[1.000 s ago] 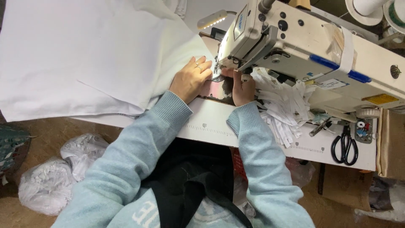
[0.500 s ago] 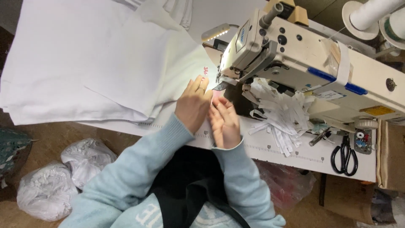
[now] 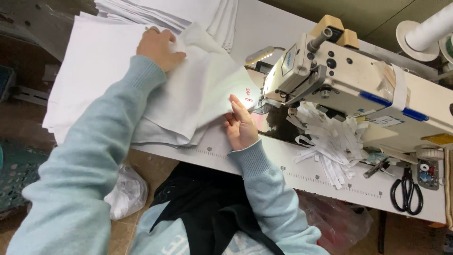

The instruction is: Sewing white fabric strips onto the edges of white fabric pieces using an industrial sewing machine.

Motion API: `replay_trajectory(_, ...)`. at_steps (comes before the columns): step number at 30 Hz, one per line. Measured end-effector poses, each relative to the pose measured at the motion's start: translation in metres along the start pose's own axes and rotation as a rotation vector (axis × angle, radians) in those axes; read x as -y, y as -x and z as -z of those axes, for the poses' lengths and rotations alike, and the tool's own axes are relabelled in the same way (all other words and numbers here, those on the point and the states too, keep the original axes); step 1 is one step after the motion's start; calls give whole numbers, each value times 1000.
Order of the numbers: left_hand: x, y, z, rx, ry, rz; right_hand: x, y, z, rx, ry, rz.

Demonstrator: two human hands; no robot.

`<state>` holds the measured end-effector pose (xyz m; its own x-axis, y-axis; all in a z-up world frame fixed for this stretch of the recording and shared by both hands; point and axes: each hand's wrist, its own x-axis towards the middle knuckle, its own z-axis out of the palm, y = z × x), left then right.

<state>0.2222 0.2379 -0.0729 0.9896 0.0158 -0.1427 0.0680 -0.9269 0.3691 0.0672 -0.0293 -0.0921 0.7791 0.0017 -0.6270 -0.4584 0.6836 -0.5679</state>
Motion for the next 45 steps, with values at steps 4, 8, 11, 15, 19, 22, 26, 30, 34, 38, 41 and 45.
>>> replay_trajectory(4,17,-37,-34,-159,-173,-123,-15,-10,-10,-35,47,150)
replay_trajectory(8,20,-32,-38,-205,-207,-219,-21,10,-34,28,53,277)
replay_trajectory(11,21,-27,-35,-396,-133,-397,-12,37,-65,141,335,552)
replay_trajectory(15,31,-28,47,-408,427,-695,31,44,-125,263,729,1022)
replay_trajectory(19,84,-70,181,-638,372,-854,66,2,-195,301,798,1266)
replay_trajectory(22,120,-151,190,-611,289,-766,77,-77,-239,229,719,1343)
replay_trajectory(26,147,-280,195,-555,189,-629,94,-188,-272,154,778,1303)
replay_trajectory(30,149,-325,159,-252,54,-293,106,-280,-259,15,958,1050)
replay_trajectory(34,133,-293,145,-8,122,-10,120,-249,-256,67,830,580)
replay_trajectory(38,109,-237,148,-43,-150,-46,127,-261,-242,120,947,572)
replay_trajectory(41,113,-206,126,117,-295,-338,115,-290,-228,143,1047,713)
replay_trajectory(45,122,-200,99,1,-538,-200,97,-240,-235,67,1166,871)
